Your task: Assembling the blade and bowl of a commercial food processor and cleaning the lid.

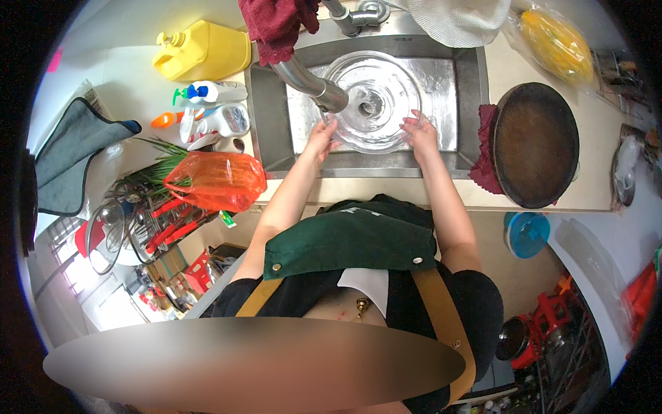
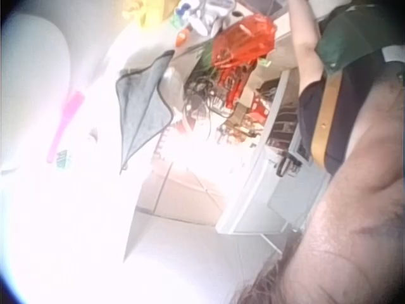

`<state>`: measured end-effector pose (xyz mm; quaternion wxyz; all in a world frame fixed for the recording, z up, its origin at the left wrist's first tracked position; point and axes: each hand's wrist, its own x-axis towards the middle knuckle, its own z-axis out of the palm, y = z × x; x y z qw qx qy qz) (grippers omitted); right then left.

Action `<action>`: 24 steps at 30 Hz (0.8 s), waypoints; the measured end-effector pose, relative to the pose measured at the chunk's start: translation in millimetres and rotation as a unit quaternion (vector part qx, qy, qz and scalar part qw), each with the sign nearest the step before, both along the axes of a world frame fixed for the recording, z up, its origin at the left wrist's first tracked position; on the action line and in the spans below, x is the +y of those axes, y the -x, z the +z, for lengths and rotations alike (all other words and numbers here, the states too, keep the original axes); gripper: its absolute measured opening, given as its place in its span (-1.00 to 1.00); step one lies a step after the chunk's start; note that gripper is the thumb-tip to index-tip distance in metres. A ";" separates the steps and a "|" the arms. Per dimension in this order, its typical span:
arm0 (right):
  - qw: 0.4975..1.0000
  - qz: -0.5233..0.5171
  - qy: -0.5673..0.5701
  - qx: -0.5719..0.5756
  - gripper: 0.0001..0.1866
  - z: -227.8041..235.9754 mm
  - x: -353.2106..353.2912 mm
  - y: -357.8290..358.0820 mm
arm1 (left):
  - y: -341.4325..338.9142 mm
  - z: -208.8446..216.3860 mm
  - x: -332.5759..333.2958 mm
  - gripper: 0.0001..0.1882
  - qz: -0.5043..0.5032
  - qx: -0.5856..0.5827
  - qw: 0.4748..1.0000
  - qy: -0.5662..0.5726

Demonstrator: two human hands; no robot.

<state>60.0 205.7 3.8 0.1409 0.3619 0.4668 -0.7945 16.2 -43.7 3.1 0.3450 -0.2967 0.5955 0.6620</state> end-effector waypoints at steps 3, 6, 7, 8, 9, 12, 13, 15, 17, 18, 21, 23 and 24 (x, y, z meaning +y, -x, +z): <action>0.995 -0.035 0.089 0.002 -0.52 -15.5 3.5 -1.8 | 11.7 21.0 4.0 -0.66 -0.036 0.098 0.994 0.044; 0.984 -0.043 0.172 0.013 -0.60 -30.3 -3.9 -2.1 | 25.9 36.6 0.5 -0.62 -0.132 0.152 0.975 0.094; 0.977 -0.051 0.205 -0.010 -0.61 -33.2 -7.6 -1.7 | 29.1 38.9 -0.8 -0.62 -0.127 0.139 0.975 0.116; 0.974 -0.070 0.211 -0.046 -0.62 -34.6 -10.8 -1.1 | 32.1 39.8 -2.4 -0.58 -0.131 0.161 0.972 0.114; 0.969 -0.057 0.240 -0.034 -0.62 -34.4 -14.0 -0.2 | 34.3 39.6 -3.5 -0.55 -0.138 0.189 0.968 0.095; 0.974 -0.067 0.213 -0.043 -0.66 -24.8 -21.4 2.8 | 32.7 35.2 -0.3 -0.47 -0.118 0.214 0.930 0.275; 0.985 -0.070 0.152 -0.053 -0.66 -19.3 -23.3 3.8 | 29.5 34.0 3.6 -0.47 -0.110 0.219 0.928 0.282; 0.991 -0.072 0.090 -0.062 -0.66 -7.0 -26.3 4.7 | 16.9 34.4 15.4 -0.43 -0.175 0.518 0.651 0.527; 0.993 -0.098 0.004 -0.064 -0.76 4.3 -28.7 3.4 | 11.2 38.5 27.4 -0.39 -0.197 0.526 0.692 0.453; 0.994 -0.090 -0.027 -0.060 -0.82 8.8 -29.2 2.0 | 8.7 41.3 33.8 -0.36 -0.324 0.499 0.689 0.414; 0.996 -0.079 -0.010 -0.040 -0.83 16.0 -30.6 -0.5 | 10.4 49.0 52.7 -0.29 -0.413 0.486 0.682 0.358; 0.997 -0.063 -0.015 -0.041 -0.83 17.3 -29.1 -0.5 | 13.9 52.4 62.7 -0.25 -0.384 0.511 0.687 0.347; 0.995 -0.067 -0.056 -0.051 -0.83 17.6 -27.7 0.2 | 16.0 53.2 67.2 -0.23 -0.382 0.517 0.678 0.358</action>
